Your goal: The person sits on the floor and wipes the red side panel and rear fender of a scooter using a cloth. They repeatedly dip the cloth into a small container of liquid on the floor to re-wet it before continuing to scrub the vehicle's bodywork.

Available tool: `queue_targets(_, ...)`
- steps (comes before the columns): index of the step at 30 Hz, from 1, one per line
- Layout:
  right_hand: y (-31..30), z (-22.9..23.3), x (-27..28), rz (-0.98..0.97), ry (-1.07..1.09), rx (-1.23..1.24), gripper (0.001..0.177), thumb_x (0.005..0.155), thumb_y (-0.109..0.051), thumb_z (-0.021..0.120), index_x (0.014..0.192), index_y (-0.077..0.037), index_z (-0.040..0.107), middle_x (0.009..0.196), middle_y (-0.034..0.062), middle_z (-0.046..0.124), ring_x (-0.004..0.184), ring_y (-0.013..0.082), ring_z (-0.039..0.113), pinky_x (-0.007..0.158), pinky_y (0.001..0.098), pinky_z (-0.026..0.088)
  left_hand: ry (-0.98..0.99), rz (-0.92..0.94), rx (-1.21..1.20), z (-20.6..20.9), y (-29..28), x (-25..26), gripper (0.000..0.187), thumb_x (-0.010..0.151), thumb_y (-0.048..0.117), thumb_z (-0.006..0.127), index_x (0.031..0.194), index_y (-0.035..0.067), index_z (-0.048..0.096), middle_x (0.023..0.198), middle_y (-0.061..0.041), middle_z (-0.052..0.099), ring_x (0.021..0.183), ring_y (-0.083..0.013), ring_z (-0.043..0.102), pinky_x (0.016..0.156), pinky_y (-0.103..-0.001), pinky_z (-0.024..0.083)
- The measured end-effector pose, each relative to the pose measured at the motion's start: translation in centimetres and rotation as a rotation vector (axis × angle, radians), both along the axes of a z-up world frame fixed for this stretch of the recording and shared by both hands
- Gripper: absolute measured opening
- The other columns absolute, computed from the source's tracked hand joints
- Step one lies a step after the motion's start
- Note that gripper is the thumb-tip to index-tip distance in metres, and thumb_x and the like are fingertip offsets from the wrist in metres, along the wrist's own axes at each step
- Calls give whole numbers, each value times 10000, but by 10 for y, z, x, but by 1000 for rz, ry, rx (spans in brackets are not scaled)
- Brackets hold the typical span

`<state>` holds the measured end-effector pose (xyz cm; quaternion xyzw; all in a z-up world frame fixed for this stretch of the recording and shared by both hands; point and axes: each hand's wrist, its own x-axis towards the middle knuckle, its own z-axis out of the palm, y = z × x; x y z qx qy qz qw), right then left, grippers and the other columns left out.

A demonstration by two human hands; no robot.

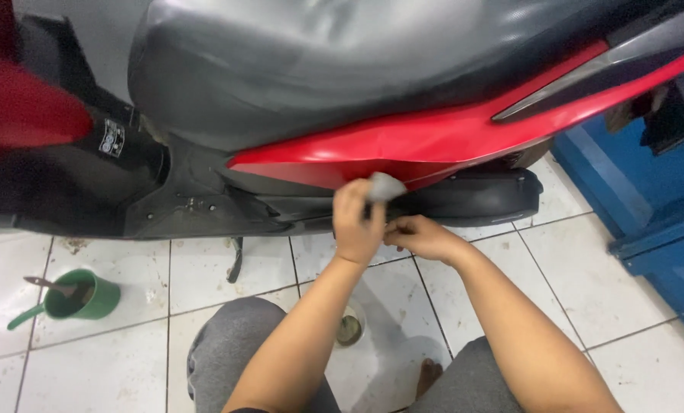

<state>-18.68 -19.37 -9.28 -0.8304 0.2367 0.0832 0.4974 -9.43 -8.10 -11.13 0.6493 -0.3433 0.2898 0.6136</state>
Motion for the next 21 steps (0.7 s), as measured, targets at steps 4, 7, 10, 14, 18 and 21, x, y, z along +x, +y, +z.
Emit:
queue_targets(4,21,45,-13,114,99,-71,472,902,-256,652,1242,71,682,1156,324,703,1046,414,714,890,472,545,142,101,-88,-19,21,28,285,812,35,721,1080,50,626,1074,-112,642,1072,-310,613,979,-419,490)
queue_targets(7,32,65,-16,257,227,-146,595,926,-361,631,1349,57,608,1313,302,639,1254,440,605,1042,529,490,243,229,-96,-8,32,30,280,888,42,644,1151,20,553,1102,-151,565,1052,-363,564,971,-456,451)
queue_targets(10,42,66,-14,360,296,-137,647,958,-437,578,1365,65,584,1319,301,629,1246,438,607,1036,536,501,159,243,-64,-5,32,23,342,896,42,650,1206,-18,517,1140,-175,513,1079,-407,528,975,-511,427)
queue_targets(14,49,67,-8,399,312,-83,548,953,-346,595,1323,57,630,1230,310,682,1136,421,685,975,512,547,104,217,-31,-27,31,46,360,959,71,597,1272,-64,484,1203,-212,480,1154,-425,488,1038,-510,381)
queue_targets(18,48,71,-5,357,366,-392,518,971,-398,567,1372,-76,627,1296,186,693,1184,344,688,987,466,562,373,224,-114,-6,67,76,366,964,104,579,1283,-39,470,1199,-192,488,1133,-424,522,1020,-529,415)
queue_targets(21,74,108,-12,347,337,-427,508,939,-364,620,1340,-53,644,1294,216,693,1210,378,671,1026,487,537,83,318,-108,-21,64,82,425,970,162,592,1335,-20,472,1180,-188,516,1089,-413,538,989,-498,431)
